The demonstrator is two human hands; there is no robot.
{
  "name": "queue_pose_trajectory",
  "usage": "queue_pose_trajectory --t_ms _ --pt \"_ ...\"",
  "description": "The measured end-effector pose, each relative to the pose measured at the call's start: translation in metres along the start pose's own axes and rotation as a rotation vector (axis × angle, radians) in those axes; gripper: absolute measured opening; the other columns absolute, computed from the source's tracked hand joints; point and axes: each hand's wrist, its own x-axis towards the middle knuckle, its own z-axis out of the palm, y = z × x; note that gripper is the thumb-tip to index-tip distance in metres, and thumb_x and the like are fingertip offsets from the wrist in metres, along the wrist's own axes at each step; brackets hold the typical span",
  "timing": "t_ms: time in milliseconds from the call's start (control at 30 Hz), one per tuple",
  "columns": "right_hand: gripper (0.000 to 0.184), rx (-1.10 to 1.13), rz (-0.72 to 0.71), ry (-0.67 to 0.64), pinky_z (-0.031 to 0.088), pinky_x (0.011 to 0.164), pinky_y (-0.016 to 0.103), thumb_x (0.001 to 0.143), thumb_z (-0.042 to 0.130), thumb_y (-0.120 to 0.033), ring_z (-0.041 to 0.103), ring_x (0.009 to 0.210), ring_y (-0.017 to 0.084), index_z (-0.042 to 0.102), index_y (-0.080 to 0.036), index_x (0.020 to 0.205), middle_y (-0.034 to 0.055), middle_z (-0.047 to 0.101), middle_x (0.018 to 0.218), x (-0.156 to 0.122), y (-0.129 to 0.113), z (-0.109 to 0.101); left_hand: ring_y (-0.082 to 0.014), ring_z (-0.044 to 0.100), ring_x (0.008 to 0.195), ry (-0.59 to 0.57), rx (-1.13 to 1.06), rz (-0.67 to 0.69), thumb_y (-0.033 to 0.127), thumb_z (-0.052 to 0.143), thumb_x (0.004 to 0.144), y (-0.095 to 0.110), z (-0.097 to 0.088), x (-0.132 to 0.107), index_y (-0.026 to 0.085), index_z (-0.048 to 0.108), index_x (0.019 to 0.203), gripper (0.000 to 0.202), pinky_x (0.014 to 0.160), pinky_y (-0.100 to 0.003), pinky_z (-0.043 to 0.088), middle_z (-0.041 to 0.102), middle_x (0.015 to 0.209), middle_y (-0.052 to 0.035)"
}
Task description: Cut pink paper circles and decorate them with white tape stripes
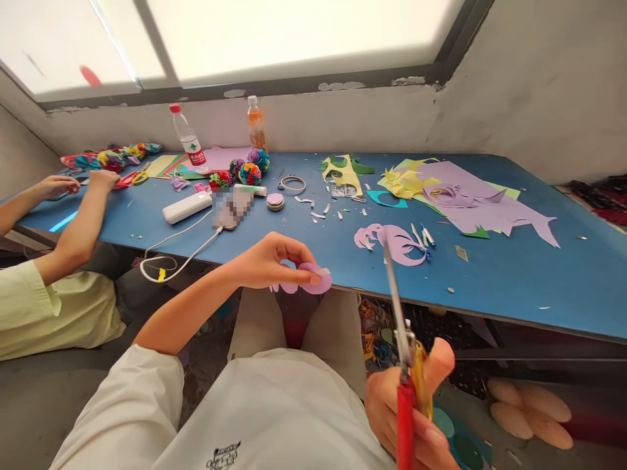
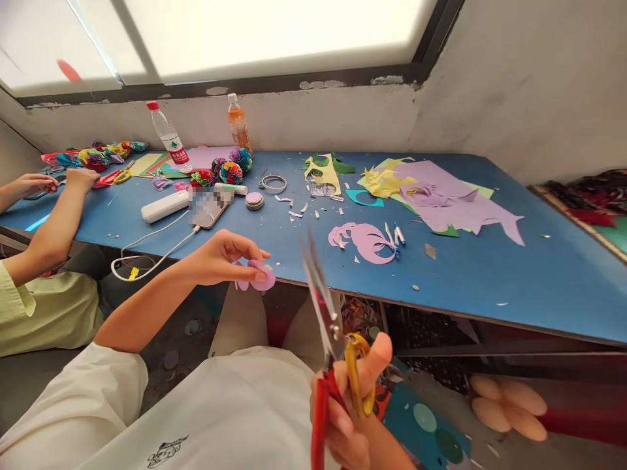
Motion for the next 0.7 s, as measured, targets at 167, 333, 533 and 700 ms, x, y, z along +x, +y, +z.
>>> queue_pose_trajectory --t_ms 167,333,533,700 --pt "0.089 0.171 -0.395 0.061 0.033 0.042 0.019 0.053 0.047 -0.096 0.037 0.041 0.005 0.062 -0.023 0.101 -0.0042 0.046 0.058 0.009 -0.041 0.025 -0.0084 0.057 0.056 0.093 -0.128 -0.014 0.038 0.08 0.068 -0.003 -0.002 0.001 0.012 0.071 0.076 0.029 0.051 -0.019 0.048 0.067 0.066 -0.0016" --pt "0.096 -0.329 -0.321 0.777 0.027 0.034 0.024 0.031 0.066 -0.09 0.032 0.047 0.008 0.06 -0.024 0.1 -0.0013 0.047 0.072 0.03 -0.104 0.015 -0.0077 0.056 0.05 0.177 -0.19 -0.061 0.045 0.08 0.067 -0.007 -0.012 0.015 0.013 0.072 0.079 0.035 0.048 -0.019 0.043 0.066 0.064 -0.0008" --pt "0.083 -0.669 -0.111 0.919 0.027 0.036 0.025 0.048 0.055 -0.093 0.032 0.047 0.008 0.058 -0.022 0.091 -0.0033 0.039 0.067 0.046 -0.189 -0.058 -0.005 0.044 0.043 0.333 -0.209 -0.044 0.043 0.084 0.059 -0.021 -0.038 0.062 0.013 0.072 0.072 0.034 0.041 -0.019 0.032 0.06 0.055 0.0011" --pt "0.091 -0.828 -0.025 0.937 0.029 0.042 0.026 0.038 0.061 -0.092 0.033 0.054 0.009 0.064 -0.021 0.096 -0.0021 0.044 0.071 0.054 -0.245 -0.111 -0.0061 0.046 0.05 0.496 -0.099 0.05 0.041 0.075 0.07 -0.034 -0.068 0.116 0.015 0.072 0.08 0.028 0.044 -0.018 0.031 0.057 0.059 0.0026"
